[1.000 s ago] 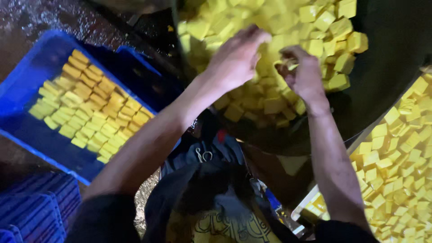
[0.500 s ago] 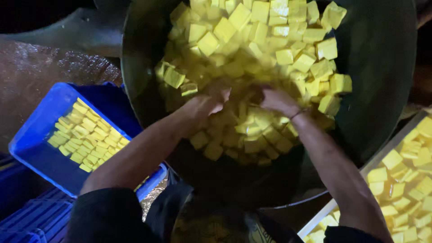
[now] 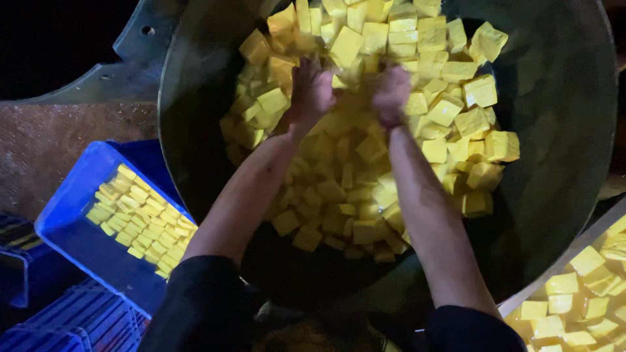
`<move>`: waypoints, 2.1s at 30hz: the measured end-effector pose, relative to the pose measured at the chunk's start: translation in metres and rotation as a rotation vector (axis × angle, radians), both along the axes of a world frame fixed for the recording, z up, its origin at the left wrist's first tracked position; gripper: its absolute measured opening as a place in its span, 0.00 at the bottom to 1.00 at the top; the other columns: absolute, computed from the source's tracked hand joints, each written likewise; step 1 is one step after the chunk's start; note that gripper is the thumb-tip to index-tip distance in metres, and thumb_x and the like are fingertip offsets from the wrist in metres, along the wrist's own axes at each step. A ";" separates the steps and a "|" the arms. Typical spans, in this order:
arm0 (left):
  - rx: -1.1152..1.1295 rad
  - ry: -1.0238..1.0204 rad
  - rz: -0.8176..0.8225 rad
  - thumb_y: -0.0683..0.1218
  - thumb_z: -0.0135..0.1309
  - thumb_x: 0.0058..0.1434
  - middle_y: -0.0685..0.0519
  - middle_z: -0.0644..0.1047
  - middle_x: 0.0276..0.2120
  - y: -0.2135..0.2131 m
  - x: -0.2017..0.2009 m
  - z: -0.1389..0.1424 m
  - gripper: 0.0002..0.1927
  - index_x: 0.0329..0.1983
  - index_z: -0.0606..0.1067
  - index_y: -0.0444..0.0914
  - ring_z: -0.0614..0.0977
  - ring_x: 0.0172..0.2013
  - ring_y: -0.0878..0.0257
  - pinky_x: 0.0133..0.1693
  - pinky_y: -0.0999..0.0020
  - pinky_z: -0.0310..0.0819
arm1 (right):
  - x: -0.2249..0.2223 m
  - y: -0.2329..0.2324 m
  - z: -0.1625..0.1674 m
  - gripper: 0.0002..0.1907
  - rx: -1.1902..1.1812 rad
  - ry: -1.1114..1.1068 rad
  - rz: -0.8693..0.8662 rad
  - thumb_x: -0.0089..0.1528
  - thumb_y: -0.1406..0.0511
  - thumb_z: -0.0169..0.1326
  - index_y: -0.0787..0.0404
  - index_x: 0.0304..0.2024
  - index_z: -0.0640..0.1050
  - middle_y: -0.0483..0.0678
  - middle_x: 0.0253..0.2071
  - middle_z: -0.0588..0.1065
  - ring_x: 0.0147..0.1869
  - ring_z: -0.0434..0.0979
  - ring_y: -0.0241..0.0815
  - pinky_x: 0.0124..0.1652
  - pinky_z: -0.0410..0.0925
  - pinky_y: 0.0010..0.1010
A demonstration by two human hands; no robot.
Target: The person repeatedly scoops yellow cubed food items from a large pot of water and places them into a blue plastic bin. They use both hands to lift the cubes and occasionally use a ladle to scoop water and cubes together. The process continues throughout the clip.
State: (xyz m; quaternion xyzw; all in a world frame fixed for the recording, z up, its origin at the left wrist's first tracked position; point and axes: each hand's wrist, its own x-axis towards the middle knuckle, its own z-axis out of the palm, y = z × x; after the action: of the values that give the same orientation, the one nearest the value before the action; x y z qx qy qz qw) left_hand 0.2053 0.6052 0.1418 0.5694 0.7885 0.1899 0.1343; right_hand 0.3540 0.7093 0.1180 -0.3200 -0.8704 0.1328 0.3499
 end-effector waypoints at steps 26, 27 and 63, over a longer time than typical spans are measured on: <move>0.886 -2.512 0.594 0.62 0.45 0.71 0.49 0.81 0.38 -0.020 0.081 -0.015 0.23 0.49 0.76 0.39 0.81 0.38 0.54 0.41 0.56 0.77 | 0.029 -0.055 0.071 0.24 -0.218 -0.333 0.308 0.77 0.57 0.50 0.75 0.58 0.74 0.64 0.58 0.74 0.62 0.73 0.55 0.63 0.66 0.34; 0.926 -2.517 0.506 0.62 0.45 0.71 0.49 0.81 0.38 -0.025 0.075 -0.014 0.23 0.49 0.76 0.39 0.81 0.38 0.53 0.41 0.56 0.76 | 0.040 -0.052 0.066 0.24 -0.688 -0.259 0.254 0.76 0.54 0.46 0.72 0.53 0.76 0.63 0.56 0.76 0.60 0.75 0.55 0.62 0.67 0.37; 1.348 -1.875 0.643 0.52 0.47 0.65 0.45 0.76 0.54 -0.377 -0.045 0.102 0.25 0.64 0.68 0.40 0.79 0.51 0.51 0.54 0.54 0.75 | -0.040 -0.237 0.218 0.23 -1.289 -0.251 0.632 0.59 0.68 0.63 0.64 0.57 0.76 0.45 0.46 0.80 0.41 0.78 0.33 0.39 0.70 0.24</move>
State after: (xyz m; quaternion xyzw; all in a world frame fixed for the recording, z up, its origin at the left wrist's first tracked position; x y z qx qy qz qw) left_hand 0.1602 0.2284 0.2442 -0.0578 0.2318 0.9305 0.2778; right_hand 0.3142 0.4725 0.3362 -0.2086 -0.7038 0.6759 -0.0654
